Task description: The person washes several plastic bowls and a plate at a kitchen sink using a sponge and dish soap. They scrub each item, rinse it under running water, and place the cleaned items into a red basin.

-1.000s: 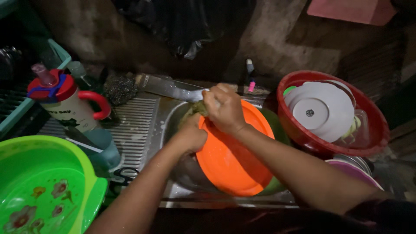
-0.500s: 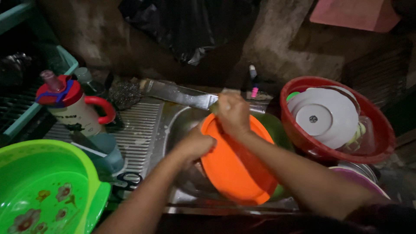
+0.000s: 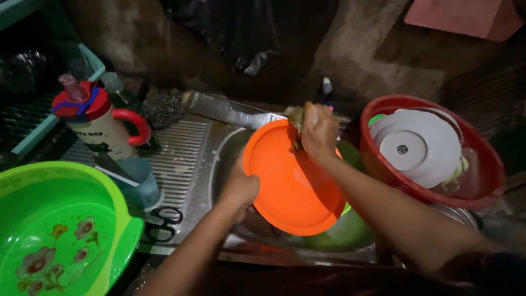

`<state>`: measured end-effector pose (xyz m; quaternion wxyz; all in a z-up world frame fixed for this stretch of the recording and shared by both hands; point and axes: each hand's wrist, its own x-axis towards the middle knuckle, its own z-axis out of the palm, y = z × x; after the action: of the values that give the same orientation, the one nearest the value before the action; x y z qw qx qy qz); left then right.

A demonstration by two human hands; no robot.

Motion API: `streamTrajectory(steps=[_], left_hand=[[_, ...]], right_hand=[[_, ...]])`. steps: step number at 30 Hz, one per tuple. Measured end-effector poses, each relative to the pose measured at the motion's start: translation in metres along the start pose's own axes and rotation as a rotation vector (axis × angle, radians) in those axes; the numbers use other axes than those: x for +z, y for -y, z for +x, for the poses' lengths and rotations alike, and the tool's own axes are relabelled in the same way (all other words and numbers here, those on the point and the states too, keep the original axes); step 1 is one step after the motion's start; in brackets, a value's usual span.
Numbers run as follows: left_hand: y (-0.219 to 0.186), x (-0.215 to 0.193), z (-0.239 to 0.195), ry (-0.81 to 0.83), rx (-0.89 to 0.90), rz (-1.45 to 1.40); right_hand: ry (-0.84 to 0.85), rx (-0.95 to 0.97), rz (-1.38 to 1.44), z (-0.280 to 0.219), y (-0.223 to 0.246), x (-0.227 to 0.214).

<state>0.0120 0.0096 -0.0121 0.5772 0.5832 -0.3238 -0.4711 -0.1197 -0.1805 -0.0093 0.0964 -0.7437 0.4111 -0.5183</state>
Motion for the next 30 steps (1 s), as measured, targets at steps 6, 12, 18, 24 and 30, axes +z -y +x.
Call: streamTrajectory(steps=[6,12,18,24,30], left_hand=[[-0.001,-0.034,-0.006,-0.112,-0.147,-0.23],[-0.003,-0.084,-0.004,-0.222,-0.081,-0.537],[0.011,-0.111,-0.014,-0.377,-0.206,-0.523],[0.012,-0.125,-0.023,-0.347,-0.122,-0.616],[-0.011,-0.14,-0.018,-0.512,-0.157,-0.573]], right_hand=[[0.038,-0.494,0.076,0.001,0.06,0.005],[0.557,-0.515,0.364,-0.025,0.123,0.034],[0.656,-0.262,0.507,-0.01,0.149,0.113],[0.754,-0.25,0.249,0.061,0.201,0.219],[0.904,-0.206,0.088,0.084,0.234,0.298]])
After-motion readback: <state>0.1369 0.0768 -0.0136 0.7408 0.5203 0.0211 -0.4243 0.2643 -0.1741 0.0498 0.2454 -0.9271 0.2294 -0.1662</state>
